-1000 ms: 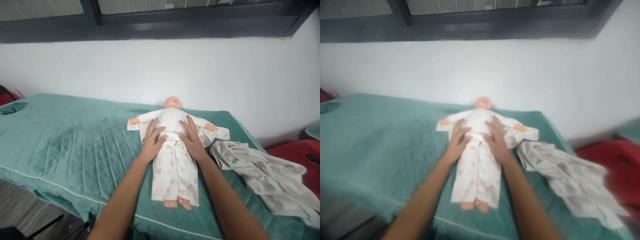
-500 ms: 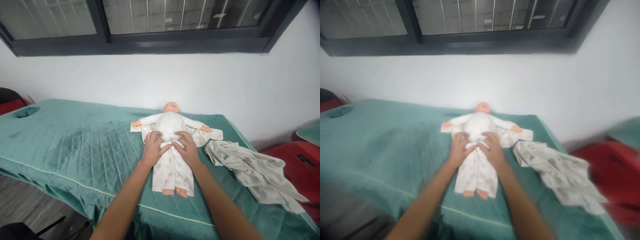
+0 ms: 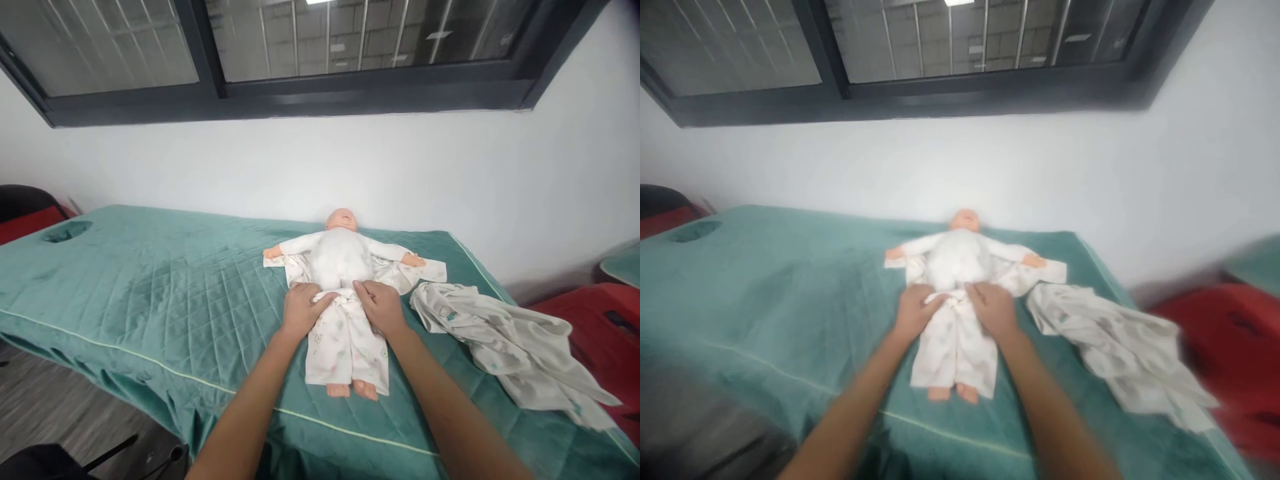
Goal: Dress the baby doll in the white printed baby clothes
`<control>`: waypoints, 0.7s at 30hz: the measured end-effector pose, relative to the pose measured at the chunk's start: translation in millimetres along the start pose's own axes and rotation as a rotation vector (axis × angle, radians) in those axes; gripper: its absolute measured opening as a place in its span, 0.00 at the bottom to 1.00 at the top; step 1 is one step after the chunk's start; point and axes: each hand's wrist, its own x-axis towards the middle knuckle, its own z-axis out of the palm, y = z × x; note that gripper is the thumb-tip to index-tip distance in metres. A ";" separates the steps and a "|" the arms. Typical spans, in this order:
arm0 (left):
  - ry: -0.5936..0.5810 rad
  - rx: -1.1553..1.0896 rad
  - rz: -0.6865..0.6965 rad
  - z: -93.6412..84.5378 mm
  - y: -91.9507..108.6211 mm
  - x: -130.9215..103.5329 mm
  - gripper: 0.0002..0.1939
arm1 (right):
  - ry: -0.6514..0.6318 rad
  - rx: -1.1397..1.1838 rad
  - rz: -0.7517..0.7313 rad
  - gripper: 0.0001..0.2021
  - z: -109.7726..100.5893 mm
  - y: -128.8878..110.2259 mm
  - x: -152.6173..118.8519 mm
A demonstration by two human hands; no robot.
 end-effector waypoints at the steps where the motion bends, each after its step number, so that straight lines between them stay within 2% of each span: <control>1: -0.044 -0.003 -0.032 -2.6 -1.3 -2.1 0.25 | -0.037 0.000 0.026 0.25 -2.1 2.4 -1.3; 5: -0.205 -0.069 -0.119 -14.0 -4.1 -10.7 0.22 | -0.173 0.023 0.110 0.27 -9.4 12.8 -6.2; 7: -0.243 -0.119 -0.153 -17.8 -3.0 -12.9 0.20 | -0.204 0.051 0.126 0.25 -12.1 15.6 -7.4; 10: -0.231 -0.176 -0.196 -18.4 0.0 -10.8 0.19 | -0.253 0.224 0.130 0.20 -16.1 14.3 -7.4; 13: -0.168 -0.219 -0.222 -13.2 1.1 -1.7 0.19 | -0.309 0.439 0.223 0.17 -20.2 10.1 -6.6; 17: -0.115 -0.233 -0.239 -2.4 -2.6 17.0 0.18 | -0.281 0.508 0.346 0.20 -18.4 10.0 -4.1; 21: -0.106 -0.200 -0.265 3.3 -6.4 31.5 0.17 | -0.147 0.359 0.351 0.18 -6.9 14.7 0.4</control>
